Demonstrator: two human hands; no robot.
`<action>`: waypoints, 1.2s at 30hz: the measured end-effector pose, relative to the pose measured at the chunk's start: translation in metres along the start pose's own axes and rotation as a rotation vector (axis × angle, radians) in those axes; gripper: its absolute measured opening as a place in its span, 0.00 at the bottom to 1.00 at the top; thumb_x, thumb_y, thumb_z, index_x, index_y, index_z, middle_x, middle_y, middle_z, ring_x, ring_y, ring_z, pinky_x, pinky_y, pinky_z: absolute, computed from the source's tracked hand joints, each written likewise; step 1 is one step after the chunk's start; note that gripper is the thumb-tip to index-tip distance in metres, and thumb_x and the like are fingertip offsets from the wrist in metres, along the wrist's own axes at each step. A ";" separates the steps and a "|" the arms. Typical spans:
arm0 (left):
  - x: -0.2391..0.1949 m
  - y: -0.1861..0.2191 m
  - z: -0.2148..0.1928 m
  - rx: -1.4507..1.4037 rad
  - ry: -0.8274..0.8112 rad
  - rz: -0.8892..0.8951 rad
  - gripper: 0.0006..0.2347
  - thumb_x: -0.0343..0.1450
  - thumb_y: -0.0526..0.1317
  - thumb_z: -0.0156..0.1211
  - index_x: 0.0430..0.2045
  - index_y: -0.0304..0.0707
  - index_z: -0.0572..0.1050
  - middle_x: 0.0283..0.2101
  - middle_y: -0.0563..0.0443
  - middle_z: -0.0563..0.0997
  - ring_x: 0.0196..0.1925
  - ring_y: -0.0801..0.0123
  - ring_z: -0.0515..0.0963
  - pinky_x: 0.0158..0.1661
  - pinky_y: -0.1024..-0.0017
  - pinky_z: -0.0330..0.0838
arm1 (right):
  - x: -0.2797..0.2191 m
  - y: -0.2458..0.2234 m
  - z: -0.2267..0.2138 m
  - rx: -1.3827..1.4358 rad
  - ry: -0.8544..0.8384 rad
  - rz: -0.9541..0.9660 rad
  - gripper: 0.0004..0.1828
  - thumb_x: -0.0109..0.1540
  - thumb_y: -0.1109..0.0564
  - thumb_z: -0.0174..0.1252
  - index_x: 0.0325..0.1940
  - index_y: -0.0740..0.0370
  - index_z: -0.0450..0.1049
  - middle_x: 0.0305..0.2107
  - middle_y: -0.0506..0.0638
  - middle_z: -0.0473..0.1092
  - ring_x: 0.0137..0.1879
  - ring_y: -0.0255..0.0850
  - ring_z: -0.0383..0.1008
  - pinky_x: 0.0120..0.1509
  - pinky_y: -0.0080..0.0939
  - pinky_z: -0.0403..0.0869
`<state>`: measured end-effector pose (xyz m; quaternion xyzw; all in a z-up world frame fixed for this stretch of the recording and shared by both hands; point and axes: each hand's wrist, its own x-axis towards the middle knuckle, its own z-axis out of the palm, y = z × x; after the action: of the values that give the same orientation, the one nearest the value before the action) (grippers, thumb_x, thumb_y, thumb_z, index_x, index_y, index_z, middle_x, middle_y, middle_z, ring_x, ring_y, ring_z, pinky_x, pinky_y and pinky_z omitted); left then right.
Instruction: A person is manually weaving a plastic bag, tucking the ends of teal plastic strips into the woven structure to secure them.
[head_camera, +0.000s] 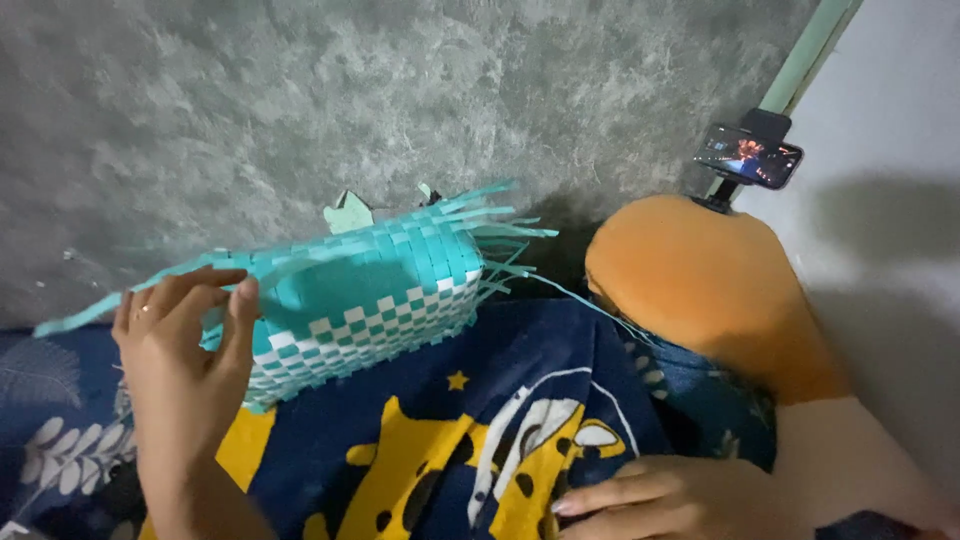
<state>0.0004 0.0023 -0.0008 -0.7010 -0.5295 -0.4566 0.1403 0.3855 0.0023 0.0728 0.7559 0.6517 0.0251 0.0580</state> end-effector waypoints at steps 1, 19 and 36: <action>0.000 0.000 0.001 0.007 -0.009 -0.006 0.11 0.77 0.41 0.51 0.27 0.37 0.78 0.45 0.47 0.79 0.49 0.51 0.73 0.56 0.47 0.56 | 0.001 0.001 0.000 0.033 -0.023 0.026 0.14 0.62 0.53 0.38 0.24 0.47 0.65 0.27 0.34 0.61 0.39 0.29 0.63 0.44 0.36 0.62; 0.013 0.037 -0.006 -0.190 -0.200 0.056 0.14 0.74 0.40 0.44 0.21 0.33 0.72 0.45 0.42 0.79 0.45 0.55 0.76 0.53 0.52 0.60 | 0.023 0.040 0.079 1.012 0.309 -1.042 0.25 0.56 0.62 0.60 0.55 0.68 0.64 0.49 0.56 0.68 0.54 0.47 0.72 0.64 0.47 0.71; 0.010 0.040 -0.015 -0.675 -0.496 0.272 0.09 0.71 0.39 0.47 0.33 0.39 0.76 0.36 0.46 0.80 0.60 0.52 0.74 0.52 0.56 0.71 | 0.075 -0.104 0.074 0.556 0.061 -0.815 0.63 0.51 0.55 0.74 0.73 0.38 0.32 0.70 0.50 0.17 0.76 0.54 0.15 0.69 0.71 0.39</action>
<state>0.0276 -0.0176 0.0269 -0.8593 -0.2713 -0.3993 -0.1692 0.3034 0.0874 -0.0156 0.4251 0.8778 -0.1522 -0.1598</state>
